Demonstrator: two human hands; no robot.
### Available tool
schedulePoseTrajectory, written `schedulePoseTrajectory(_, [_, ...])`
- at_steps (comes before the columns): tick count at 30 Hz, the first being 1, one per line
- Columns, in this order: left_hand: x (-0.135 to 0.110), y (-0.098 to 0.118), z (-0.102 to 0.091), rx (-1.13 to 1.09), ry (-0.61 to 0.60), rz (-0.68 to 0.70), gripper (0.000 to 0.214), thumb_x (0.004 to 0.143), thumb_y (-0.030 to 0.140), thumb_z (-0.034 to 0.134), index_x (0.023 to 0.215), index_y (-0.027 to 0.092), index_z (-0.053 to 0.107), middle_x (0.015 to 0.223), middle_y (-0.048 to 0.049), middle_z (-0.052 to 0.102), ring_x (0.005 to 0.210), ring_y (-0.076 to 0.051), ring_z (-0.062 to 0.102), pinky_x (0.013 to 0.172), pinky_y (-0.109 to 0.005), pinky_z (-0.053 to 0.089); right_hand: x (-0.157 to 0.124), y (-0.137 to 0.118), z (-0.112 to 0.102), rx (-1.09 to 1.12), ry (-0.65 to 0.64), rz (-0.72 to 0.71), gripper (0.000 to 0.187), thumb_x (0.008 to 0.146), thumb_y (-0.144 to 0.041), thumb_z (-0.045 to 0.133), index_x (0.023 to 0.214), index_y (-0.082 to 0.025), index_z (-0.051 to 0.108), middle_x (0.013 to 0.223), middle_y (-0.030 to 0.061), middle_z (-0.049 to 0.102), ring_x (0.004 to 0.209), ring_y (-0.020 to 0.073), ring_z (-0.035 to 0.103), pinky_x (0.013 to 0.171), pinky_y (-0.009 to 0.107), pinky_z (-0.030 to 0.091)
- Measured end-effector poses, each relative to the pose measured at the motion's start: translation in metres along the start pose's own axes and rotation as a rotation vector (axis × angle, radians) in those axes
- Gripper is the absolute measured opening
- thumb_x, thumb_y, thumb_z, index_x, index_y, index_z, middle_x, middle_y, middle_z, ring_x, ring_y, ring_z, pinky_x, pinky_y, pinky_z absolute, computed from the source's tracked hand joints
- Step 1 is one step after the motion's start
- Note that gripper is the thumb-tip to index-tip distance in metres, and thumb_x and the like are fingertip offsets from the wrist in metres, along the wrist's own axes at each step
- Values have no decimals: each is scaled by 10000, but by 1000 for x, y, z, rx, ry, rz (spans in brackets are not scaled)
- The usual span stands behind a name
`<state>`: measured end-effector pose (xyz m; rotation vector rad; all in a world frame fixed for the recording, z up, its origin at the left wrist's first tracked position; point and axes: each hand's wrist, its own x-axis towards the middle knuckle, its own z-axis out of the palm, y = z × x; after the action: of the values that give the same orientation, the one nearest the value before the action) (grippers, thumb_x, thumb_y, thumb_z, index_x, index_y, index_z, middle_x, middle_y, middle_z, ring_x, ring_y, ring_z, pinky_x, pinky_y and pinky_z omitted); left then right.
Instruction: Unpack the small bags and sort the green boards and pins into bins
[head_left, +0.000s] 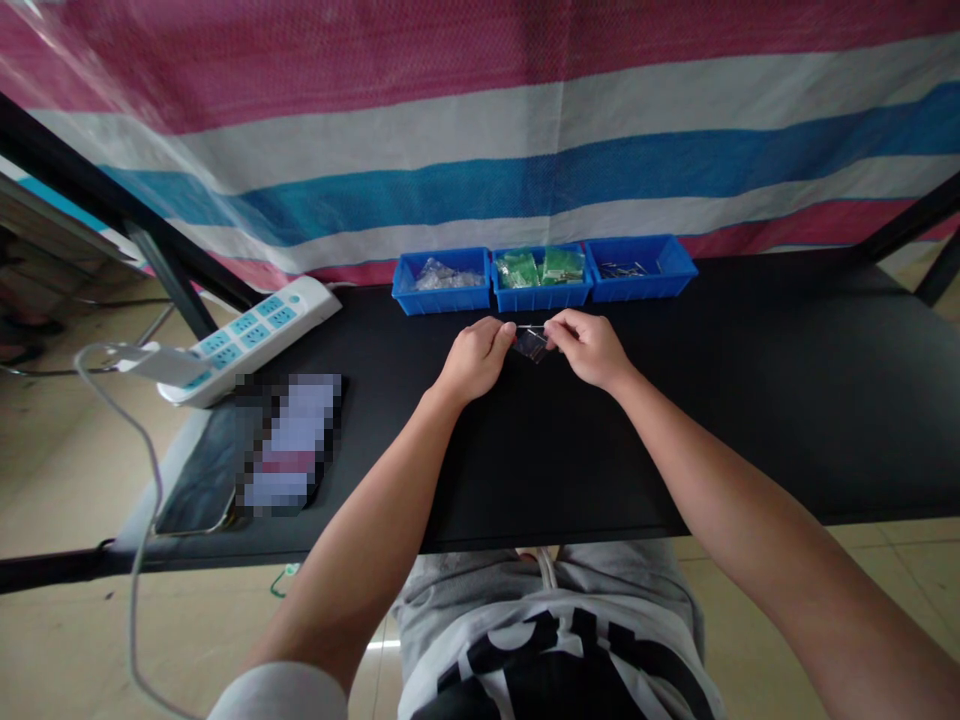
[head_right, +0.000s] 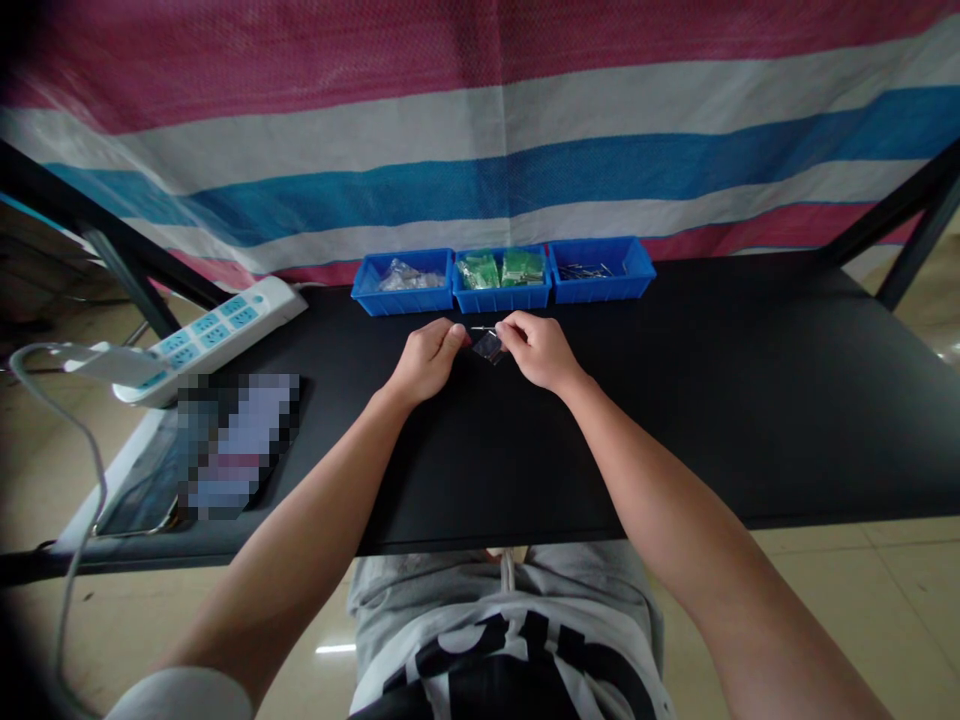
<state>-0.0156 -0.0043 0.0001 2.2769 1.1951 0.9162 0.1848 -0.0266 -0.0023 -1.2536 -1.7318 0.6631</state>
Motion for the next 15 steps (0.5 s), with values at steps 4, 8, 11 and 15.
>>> schedulePoseTrajectory(4, [1, 0, 0, 41, -7, 2, 394, 974, 419, 364, 796, 165, 607, 779, -51, 621, 737, -163, 586, 700, -289, 458, 7, 7, -1, 297, 137, 198, 369, 839, -460, 572, 591, -190, 528, 427, -52, 428, 412, 84, 404, 472, 240, 320])
schedulePoseTrajectory(8, [1, -2, 2, 103, -16, 0, 263, 940, 345, 443, 882, 167, 629, 879, -67, 640, 839, -189, 604, 783, -317, 485, 15, 14, -8, 616, 321, 372, 315, 751, -439, 647, 605, -192, 517, 396, -78, 383, 342, 60, 342, 369, 204, 214])
schedulePoseTrajectory(11, [1, -4, 3, 141, -31, -5, 200, 911, 279, 474, 934, 168, 639, 957, -82, 641, 924, -208, 607, 859, -348, 494, 21, 19, -18, 713, 462, 408, 255, 736, -396, 659, 653, -190, 534, 403, -82, 406, 324, 53, 334, 341, 190, 195])
schedulePoseTrajectory(15, [1, -5, 4, 162, -67, -12, 191, 892, 260, 500, 969, 163, 646, 1007, -92, 638, 943, -215, 613, 878, -368, 506, 25, 28, -31, 749, 630, 453, 193, 751, -330, 633, 666, -193, 527, 385, -90, 394, 298, 46, 312, 318, 180, 186])
